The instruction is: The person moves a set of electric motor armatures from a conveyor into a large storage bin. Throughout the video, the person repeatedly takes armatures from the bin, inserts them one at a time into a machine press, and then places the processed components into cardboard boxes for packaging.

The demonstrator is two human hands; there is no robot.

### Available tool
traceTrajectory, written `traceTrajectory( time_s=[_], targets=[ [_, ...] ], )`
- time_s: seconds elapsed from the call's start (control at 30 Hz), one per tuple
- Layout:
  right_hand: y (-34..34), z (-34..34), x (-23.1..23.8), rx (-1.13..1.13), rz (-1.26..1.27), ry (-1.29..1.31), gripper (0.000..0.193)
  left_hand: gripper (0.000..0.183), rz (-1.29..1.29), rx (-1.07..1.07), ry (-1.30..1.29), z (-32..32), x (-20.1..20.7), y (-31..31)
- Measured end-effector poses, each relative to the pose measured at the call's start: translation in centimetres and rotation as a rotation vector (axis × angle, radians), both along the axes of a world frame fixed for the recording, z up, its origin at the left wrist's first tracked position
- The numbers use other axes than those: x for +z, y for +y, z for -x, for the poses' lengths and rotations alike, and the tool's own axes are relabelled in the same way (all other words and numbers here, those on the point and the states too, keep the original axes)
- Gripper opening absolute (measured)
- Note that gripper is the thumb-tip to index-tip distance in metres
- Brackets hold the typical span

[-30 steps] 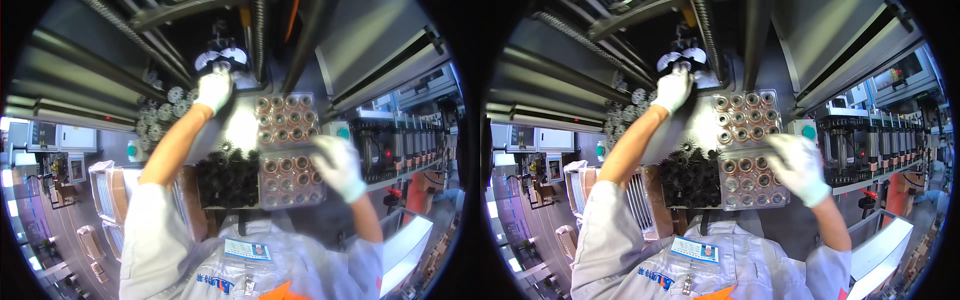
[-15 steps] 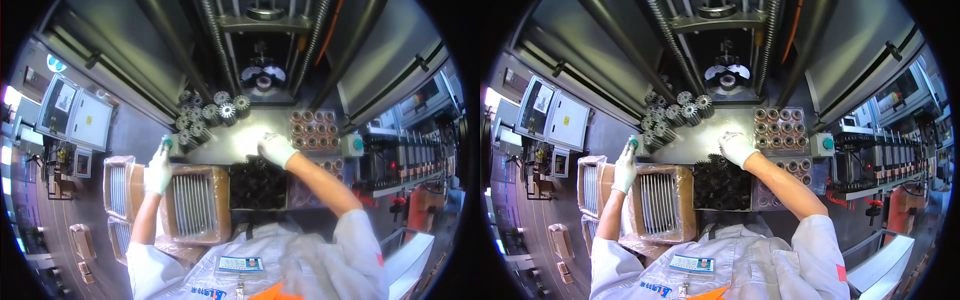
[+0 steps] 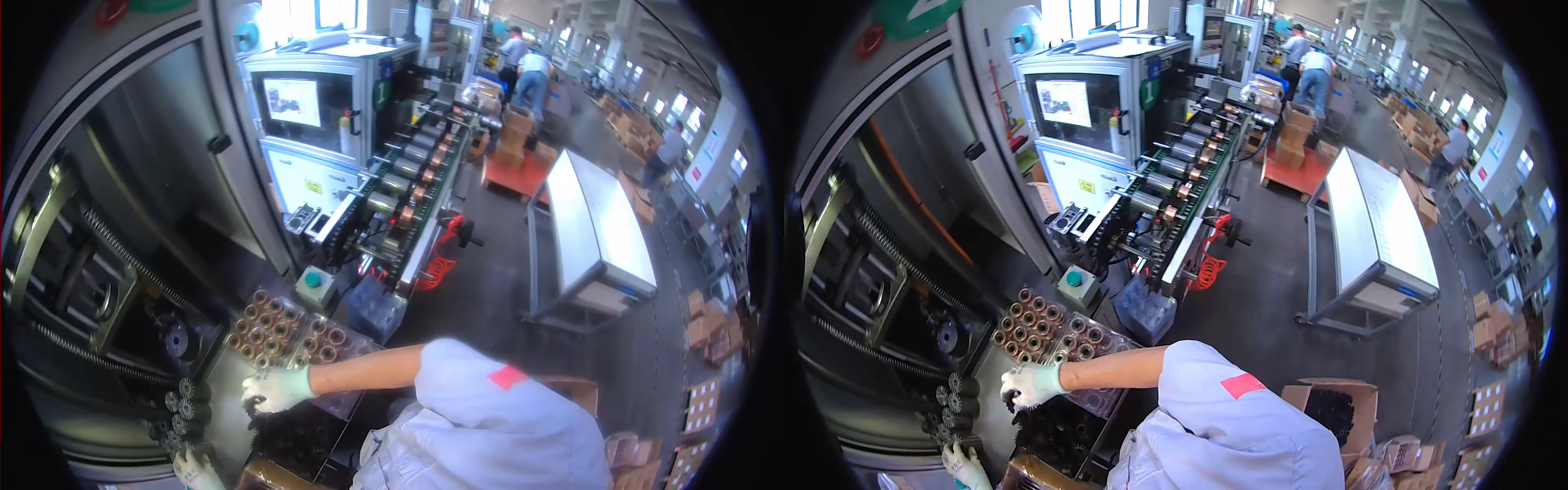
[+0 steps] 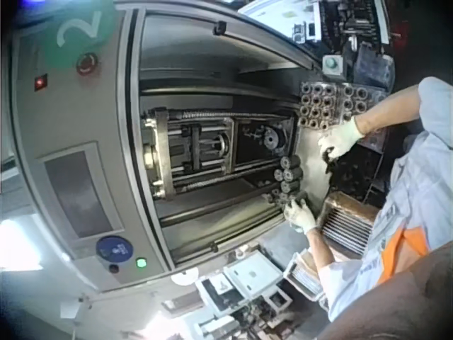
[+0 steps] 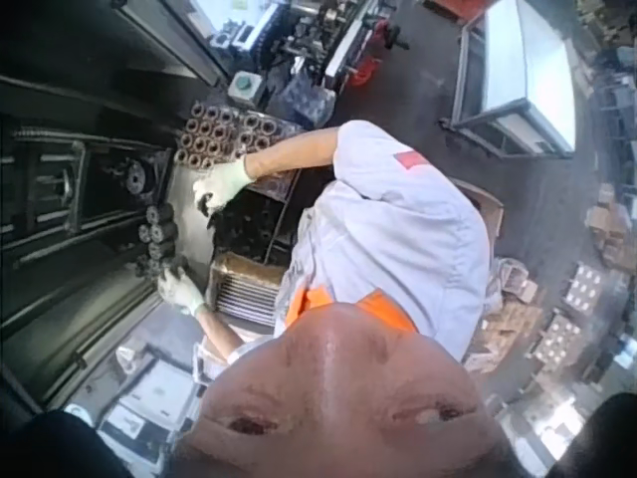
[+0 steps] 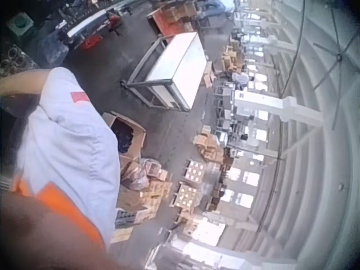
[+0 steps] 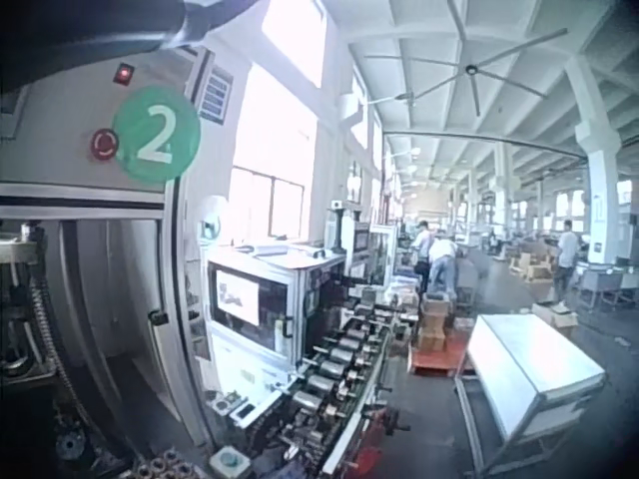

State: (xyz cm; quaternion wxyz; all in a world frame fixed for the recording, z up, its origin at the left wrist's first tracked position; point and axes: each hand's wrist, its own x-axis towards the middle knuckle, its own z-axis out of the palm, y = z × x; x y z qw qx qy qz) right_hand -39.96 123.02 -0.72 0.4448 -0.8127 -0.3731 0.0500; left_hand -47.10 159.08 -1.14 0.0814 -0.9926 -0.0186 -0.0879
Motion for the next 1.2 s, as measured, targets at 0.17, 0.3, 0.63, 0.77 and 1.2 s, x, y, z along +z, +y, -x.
traceTrajectory(
  time_s=[0.17, 0.3, 0.63, 0.77, 1.2],
  targets=[
    [-3.2, 0.7, 0.6, -0.023, -0.089, 0.294, 0.03, 0.04, 0.038, -0.22, -0.084, -0.7, 2.5, -1.1],
    [-3.6, 0.8, 1.3, -0.062, -0.206, 0.428, 0.03, 0.037, 0.003, -0.397, -0.151, -0.8, 0.5, -0.4],
    [3.6, -5.8, 1.5, 0.052, -0.427, 0.193, 0.035, 0.038, 0.537, -0.093, -0.288, 5.7, 0.5, 2.1],
    [2.6, -9.8, 6.4, -0.123, -0.505, 0.148, 0.034, 0.03, 0.778, -0.144, -0.288, 2.7, 6.7, -4.3],
    [14.2, -24.2, 4.7, -0.469, -0.562, 0.457, 0.038, 0.031, 1.016, -0.02, -0.415, 4.0, 7.4, -4.8]
  ],
)
